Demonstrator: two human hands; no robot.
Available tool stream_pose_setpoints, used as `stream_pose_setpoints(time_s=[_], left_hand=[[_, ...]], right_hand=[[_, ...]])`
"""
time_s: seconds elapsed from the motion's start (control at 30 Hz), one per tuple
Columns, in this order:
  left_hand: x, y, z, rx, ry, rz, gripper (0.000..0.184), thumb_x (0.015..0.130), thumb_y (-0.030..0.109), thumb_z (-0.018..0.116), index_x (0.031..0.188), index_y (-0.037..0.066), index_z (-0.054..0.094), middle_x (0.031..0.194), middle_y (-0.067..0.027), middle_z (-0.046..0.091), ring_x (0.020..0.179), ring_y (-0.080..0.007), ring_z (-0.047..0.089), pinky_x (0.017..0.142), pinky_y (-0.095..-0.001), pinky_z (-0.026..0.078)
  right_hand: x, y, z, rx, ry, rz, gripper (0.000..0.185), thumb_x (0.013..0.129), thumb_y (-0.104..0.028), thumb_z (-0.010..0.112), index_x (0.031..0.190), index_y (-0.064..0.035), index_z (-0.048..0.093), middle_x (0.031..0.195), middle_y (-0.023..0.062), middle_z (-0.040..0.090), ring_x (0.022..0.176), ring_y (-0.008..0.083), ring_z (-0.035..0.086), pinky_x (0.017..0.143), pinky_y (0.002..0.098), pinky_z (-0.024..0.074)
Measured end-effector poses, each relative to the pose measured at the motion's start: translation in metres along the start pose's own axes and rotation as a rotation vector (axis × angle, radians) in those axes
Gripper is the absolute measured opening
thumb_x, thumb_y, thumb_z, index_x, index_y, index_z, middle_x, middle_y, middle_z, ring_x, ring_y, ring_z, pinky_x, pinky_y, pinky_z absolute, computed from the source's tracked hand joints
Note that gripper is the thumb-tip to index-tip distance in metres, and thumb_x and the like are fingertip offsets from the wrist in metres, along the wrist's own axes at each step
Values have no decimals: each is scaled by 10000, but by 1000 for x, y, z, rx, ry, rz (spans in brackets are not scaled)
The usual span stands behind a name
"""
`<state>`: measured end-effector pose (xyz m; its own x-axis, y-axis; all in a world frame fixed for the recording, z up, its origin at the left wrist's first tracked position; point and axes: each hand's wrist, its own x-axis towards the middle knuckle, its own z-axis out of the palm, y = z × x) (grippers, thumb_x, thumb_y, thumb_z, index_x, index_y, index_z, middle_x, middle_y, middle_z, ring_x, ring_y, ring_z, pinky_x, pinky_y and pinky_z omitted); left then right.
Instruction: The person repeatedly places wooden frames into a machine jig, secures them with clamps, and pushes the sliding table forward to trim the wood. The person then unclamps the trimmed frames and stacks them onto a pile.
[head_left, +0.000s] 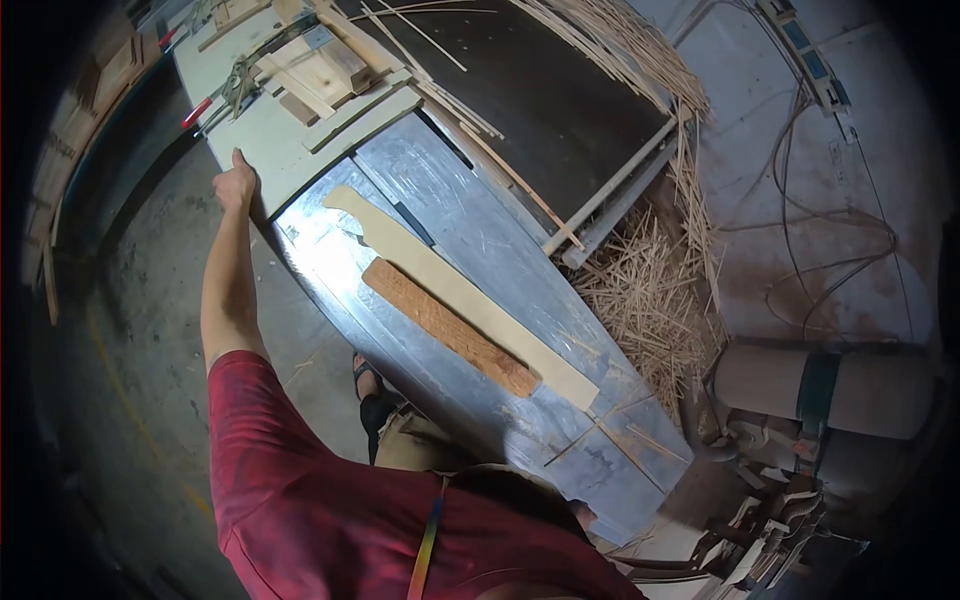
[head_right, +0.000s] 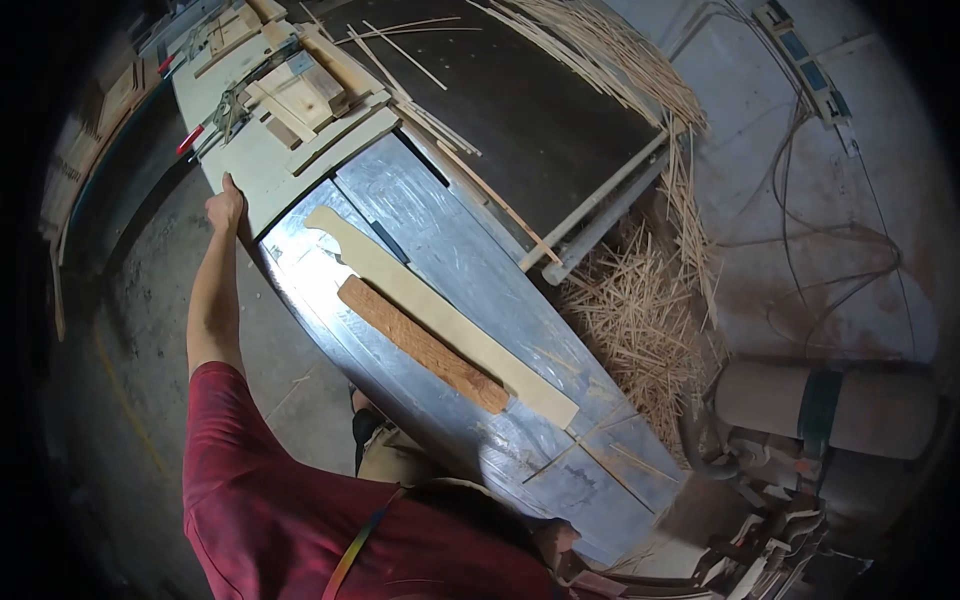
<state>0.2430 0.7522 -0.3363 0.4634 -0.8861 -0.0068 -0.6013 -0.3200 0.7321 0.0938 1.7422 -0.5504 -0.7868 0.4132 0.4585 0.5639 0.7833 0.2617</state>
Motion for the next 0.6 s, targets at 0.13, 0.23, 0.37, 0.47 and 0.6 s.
stream_pose_setpoints(time_s=[0.13,0.23,0.37,0.47,0.6], left_hand=[[0,6,0,-4,-37,-20,1032,908,680,555,1396,-210,363,1410,-352,516,1334,-439,515,1130,-448,402],[-1,2,3,1,-68,-13,1014,911,671,562,1382,-209,384,1410,-355,513,1335,-438,514,1126,-446,405],[4,2,9,10,-50,-26,981,917,659,566,1360,-203,417,1395,-351,529,1318,-440,530,1118,-449,413],[11,3,8,19,-131,-33,949,921,649,569,1350,-189,443,1374,-349,549,1295,-445,549,1110,-454,421],[0,16,-6,37,-187,-92,937,918,644,578,1352,-176,445,1355,-352,563,1276,-451,563,1098,-467,433]], right_hand=[[10,12,-12,-73,-87,102,234,929,-201,592,960,31,603,721,99,631,646,282,641,567,385,511],[9,20,-26,-127,-163,181,242,936,-223,587,994,12,593,762,114,666,699,298,690,598,386,543],[25,29,-114,-36,-523,143,344,946,-275,562,1140,8,587,921,145,710,840,296,721,692,377,570],[38,36,-134,28,-589,224,377,946,-320,550,1160,-11,582,1029,177,728,917,325,733,747,398,585],[42,79,-119,179,-481,369,341,975,-288,505,1119,16,560,963,164,725,900,388,723,744,464,598]])
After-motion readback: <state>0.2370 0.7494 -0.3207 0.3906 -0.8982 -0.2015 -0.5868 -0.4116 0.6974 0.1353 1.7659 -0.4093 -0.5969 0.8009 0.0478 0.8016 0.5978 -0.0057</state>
